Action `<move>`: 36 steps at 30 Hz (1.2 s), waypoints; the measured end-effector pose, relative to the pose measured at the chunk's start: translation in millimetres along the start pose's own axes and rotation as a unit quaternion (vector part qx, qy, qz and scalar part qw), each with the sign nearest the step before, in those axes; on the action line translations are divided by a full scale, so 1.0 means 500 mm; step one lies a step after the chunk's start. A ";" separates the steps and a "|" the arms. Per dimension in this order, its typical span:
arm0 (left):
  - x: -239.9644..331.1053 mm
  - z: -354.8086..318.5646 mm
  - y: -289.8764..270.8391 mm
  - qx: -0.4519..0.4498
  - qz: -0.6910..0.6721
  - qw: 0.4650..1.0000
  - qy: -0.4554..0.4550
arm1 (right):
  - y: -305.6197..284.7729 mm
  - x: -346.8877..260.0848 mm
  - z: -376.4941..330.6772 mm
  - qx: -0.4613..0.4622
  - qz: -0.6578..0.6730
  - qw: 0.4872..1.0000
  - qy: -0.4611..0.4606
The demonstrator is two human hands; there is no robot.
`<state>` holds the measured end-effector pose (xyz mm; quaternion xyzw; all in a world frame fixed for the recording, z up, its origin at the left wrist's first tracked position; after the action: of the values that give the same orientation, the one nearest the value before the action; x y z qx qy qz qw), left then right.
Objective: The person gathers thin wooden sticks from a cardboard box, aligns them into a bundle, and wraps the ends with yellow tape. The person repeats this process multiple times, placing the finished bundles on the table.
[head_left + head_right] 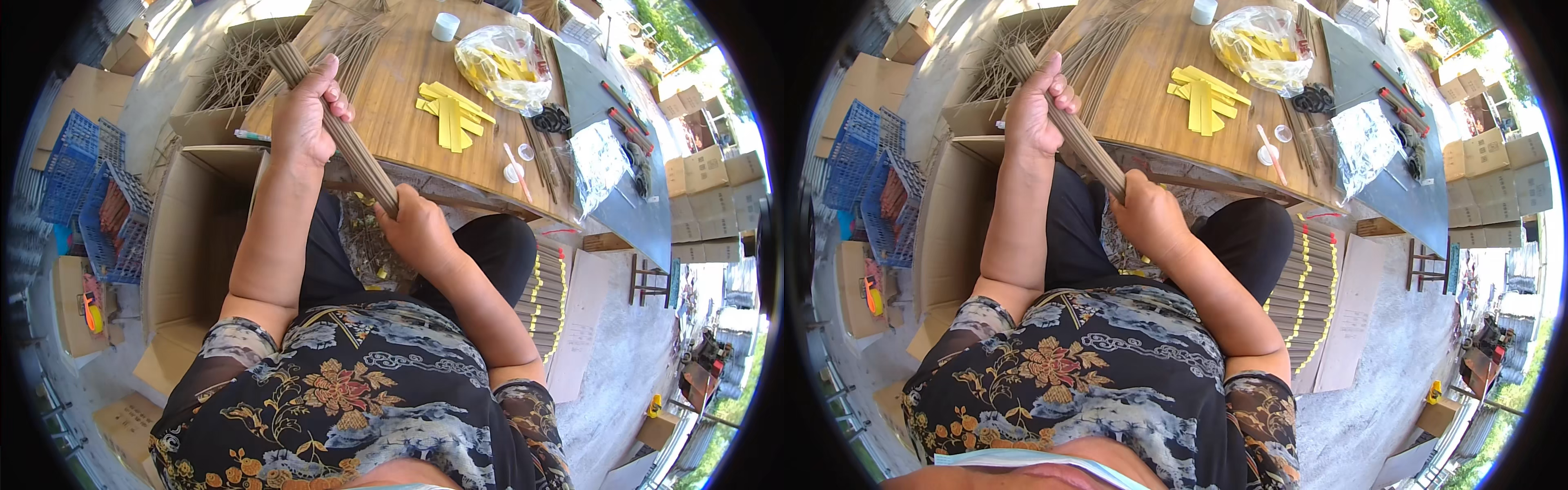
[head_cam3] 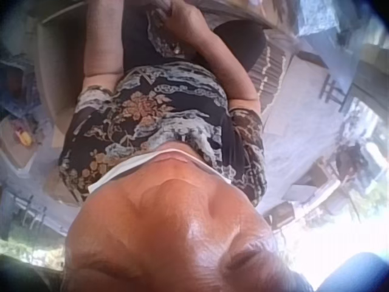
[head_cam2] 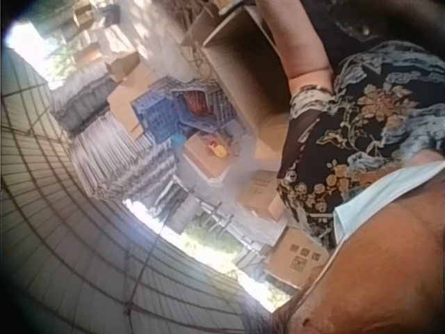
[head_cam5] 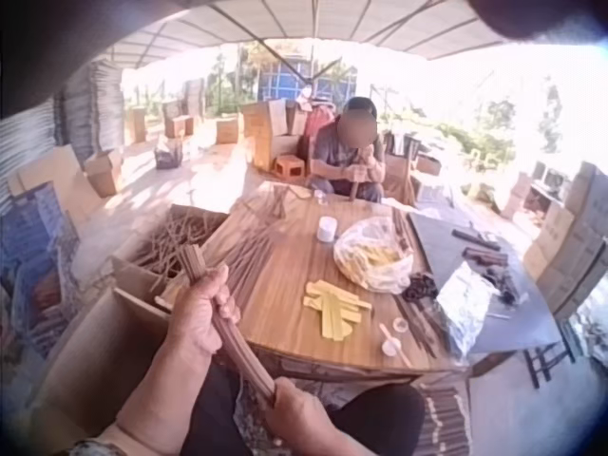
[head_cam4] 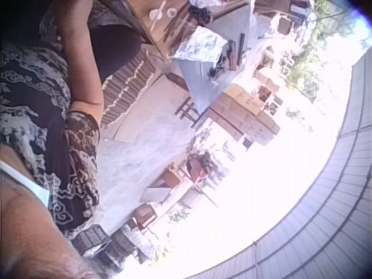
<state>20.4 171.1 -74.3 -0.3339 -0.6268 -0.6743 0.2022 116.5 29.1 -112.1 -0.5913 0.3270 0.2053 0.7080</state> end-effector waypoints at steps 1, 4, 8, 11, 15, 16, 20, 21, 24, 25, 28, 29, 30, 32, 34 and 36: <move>0.001 0.001 0.005 -0.035 -0.012 0.999 -0.003 | 0.006 -0.012 -0.005 -0.016 0.017 1.000 -0.012; 0.001 -0.006 0.036 -0.132 -0.066 0.988 -0.045 | 0.070 -0.011 -0.036 -0.332 0.315 0.871 0.179; 0.007 -0.003 0.059 -0.222 -0.137 0.964 -0.059 | 0.090 -0.037 -0.059 -0.438 0.525 0.698 0.212; 0.023 0.011 0.046 -0.144 -0.084 0.985 -0.037 | 0.051 -0.017 -0.017 -0.289 0.275 0.906 0.142; 0.038 0.048 0.006 -0.063 -0.011 0.998 -0.007 | 0.047 -0.010 -0.028 -0.237 0.189 0.943 0.135; 0.041 0.049 0.016 -0.131 -0.037 0.991 -0.001 | 0.045 -0.007 -0.029 -0.259 0.238 0.924 0.150; 0.054 0.050 0.029 -0.251 -0.224 0.940 -0.053 | 0.085 -0.030 -0.069 -0.438 0.456 0.749 0.200; 0.057 0.052 0.027 -0.257 -0.210 0.942 -0.046 | 0.080 -0.025 -0.061 -0.417 0.429 0.777 0.192; 0.022 0.076 -0.032 -0.076 -0.068 0.994 -0.037 | 0.061 0.012 -0.015 -0.247 0.230 0.936 0.099; 0.015 0.077 -0.038 -0.035 -0.034 0.998 -0.032 | 0.062 0.038 -0.004 -0.141 0.131 0.981 0.033; 0.004 0.085 -0.062 0.008 0.008 0.999 -0.039 | 0.051 0.030 -0.008 -0.140 0.119 0.982 0.037; 0.010 0.089 -0.048 -0.072 -0.047 0.995 -0.048 | 0.057 0.009 -0.023 -0.247 0.224 0.937 0.106; 0.020 0.081 -0.026 -0.151 -0.103 0.981 -0.059 | 0.071 -0.005 -0.048 -0.346 0.323 0.864 0.173; 0.047 0.065 0.011 -0.247 -0.187 0.950 -0.050 | 0.081 -0.020 -0.057 -0.393 0.390 0.817 0.162; 0.054 0.063 0.018 -0.253 -0.189 0.948 -0.036 | 0.077 -0.028 -0.055 -0.396 0.398 0.813 0.152; 0.042 0.083 -0.011 -0.151 -0.128 0.980 -0.014 | 0.054 -0.022 -0.030 -0.334 0.310 0.878 0.148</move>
<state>10.0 215.7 -64.0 -0.2874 -0.5581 -0.7766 0.0527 87.3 21.4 -124.8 -0.6841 0.5071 0.4214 0.3119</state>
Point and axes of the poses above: each hand's wrist, its own z-axis towards the middle knuckle, its own y-axis out of the palm, x = y × z, the point moved 9 cm from there along z, towards the middle knuckle, and after that the axes turned 6 degrees about y, right-handed, at the moved point
